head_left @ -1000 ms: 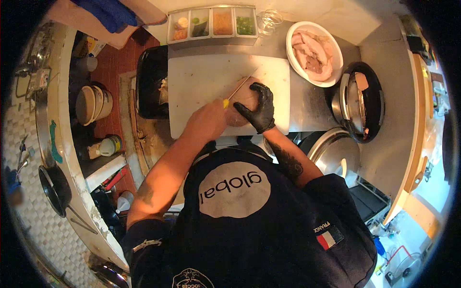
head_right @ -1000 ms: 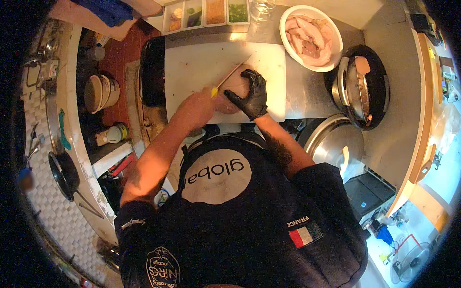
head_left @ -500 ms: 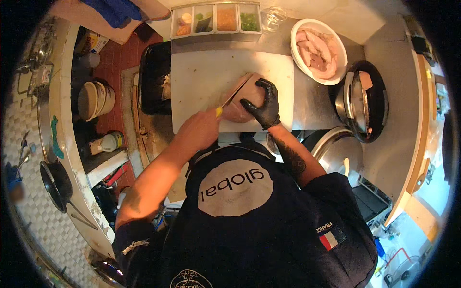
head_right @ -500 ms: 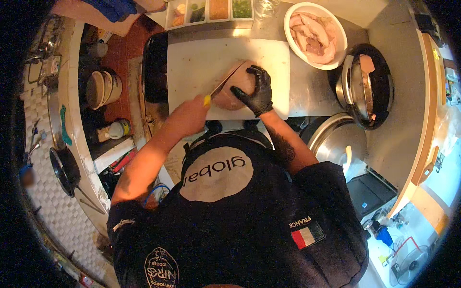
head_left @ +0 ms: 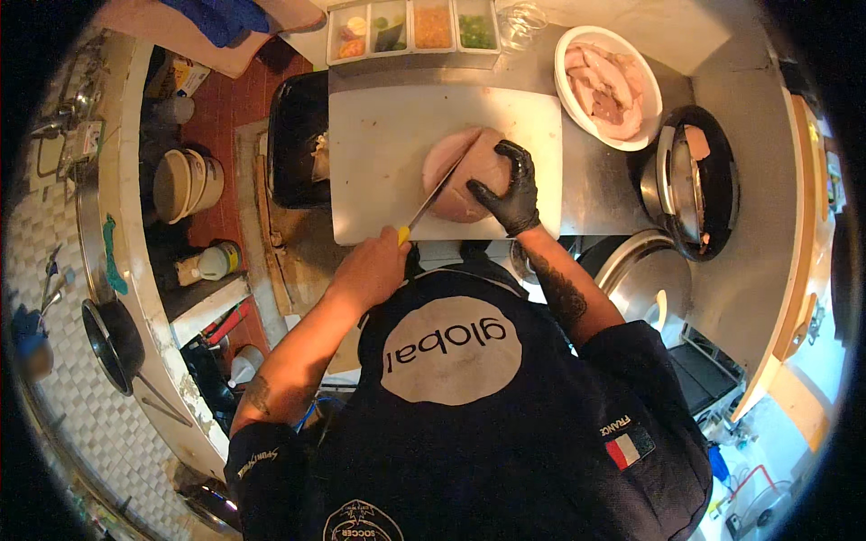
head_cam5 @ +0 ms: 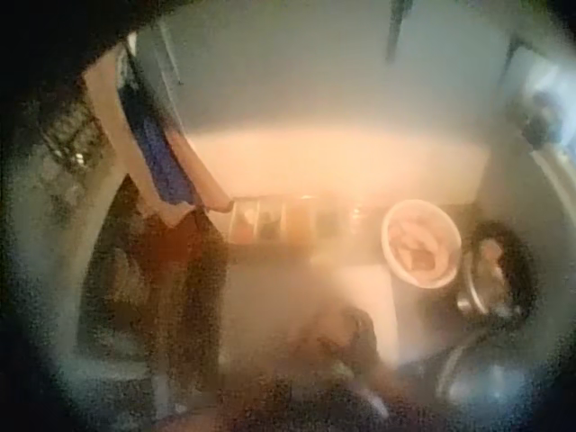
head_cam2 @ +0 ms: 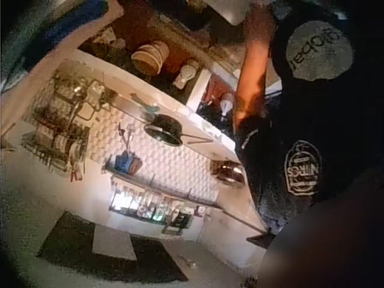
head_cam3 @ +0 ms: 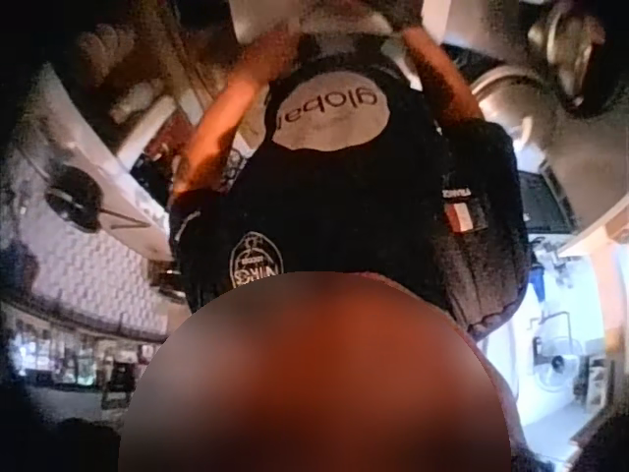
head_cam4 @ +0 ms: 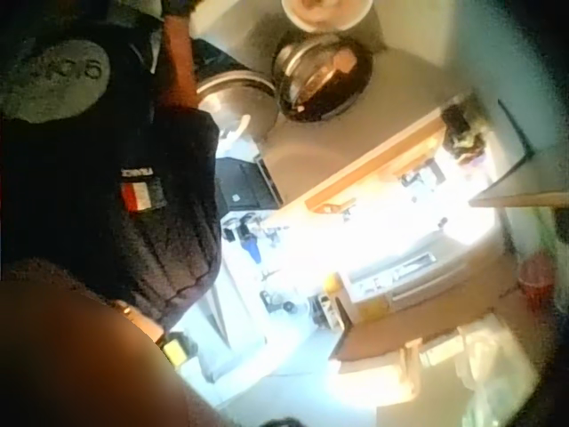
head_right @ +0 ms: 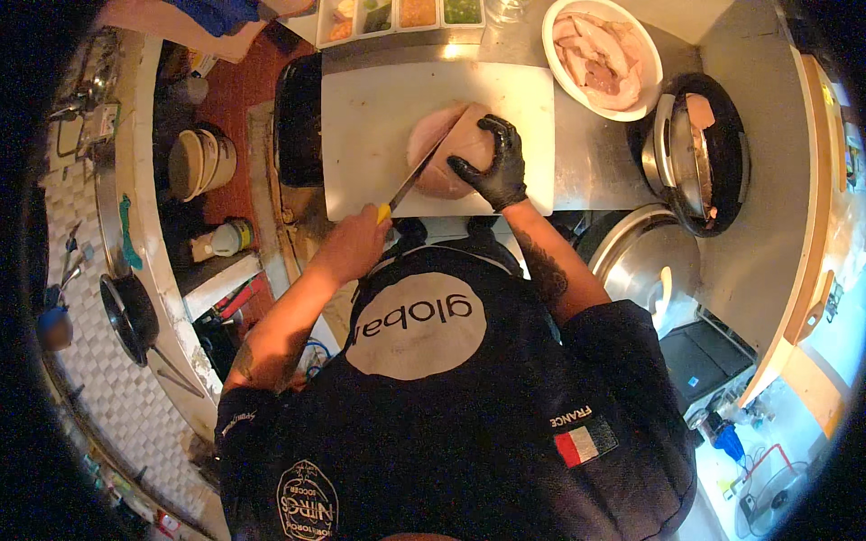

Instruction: The person is slicing raw chicken breast on a white cutting board in a kitchen.

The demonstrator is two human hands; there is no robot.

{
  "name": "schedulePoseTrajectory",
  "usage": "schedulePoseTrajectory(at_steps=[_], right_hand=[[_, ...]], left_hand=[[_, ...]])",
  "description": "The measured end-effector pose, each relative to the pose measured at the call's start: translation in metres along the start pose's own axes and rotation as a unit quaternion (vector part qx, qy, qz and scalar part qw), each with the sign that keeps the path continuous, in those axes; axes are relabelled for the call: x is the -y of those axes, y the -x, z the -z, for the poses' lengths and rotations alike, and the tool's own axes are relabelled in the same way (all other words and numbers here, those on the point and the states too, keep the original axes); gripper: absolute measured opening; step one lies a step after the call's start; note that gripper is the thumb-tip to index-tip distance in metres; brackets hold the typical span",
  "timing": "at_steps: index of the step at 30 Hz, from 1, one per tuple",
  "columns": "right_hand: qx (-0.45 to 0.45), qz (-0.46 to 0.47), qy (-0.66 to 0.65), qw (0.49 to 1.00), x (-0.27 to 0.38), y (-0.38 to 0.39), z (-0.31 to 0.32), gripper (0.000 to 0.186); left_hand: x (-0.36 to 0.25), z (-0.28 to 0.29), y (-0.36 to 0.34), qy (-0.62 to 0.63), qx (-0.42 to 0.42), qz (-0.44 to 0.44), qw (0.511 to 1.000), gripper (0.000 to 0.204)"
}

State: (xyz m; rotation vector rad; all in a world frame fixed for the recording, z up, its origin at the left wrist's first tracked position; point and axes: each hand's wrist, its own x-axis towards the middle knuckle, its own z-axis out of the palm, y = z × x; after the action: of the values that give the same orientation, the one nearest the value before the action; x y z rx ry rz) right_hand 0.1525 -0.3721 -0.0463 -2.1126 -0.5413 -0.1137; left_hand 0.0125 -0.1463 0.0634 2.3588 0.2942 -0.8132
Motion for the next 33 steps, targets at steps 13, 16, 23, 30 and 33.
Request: schedulePoseTrajectory(at_steps=[13, 16, 23, 30, 33], right_hand=[[0.064, 0.079, 0.039, 0.994, 0.013, -0.058, 0.018, 0.052], [0.263, 0.138, 0.075, 0.952, 0.018, -0.107, -0.009, 0.047], [0.538, 0.341, 0.312, 0.705, 0.047, -0.143, -0.075, 0.056], [0.469, 0.168, 0.249, 0.831, 0.031, -0.171, -0.03, 0.06], [0.435, 0.084, 0.219, 0.87, 0.051, -0.204, 0.034, 0.062]], left_hand=[[0.058, -0.054, -0.003, 0.098, -0.127, 0.002, 0.987, 0.033], [0.078, -0.026, 0.016, 0.099, -0.139, 0.017, 0.985, 0.033], [0.129, -0.011, 0.014, 0.157, -0.182, -0.05, 0.969, 0.035], [0.098, -0.046, 0.026, 0.437, -0.16, 0.063, 0.883, 0.032], [0.102, -0.069, 0.037, 0.441, -0.202, 0.065, 0.872, 0.031]])
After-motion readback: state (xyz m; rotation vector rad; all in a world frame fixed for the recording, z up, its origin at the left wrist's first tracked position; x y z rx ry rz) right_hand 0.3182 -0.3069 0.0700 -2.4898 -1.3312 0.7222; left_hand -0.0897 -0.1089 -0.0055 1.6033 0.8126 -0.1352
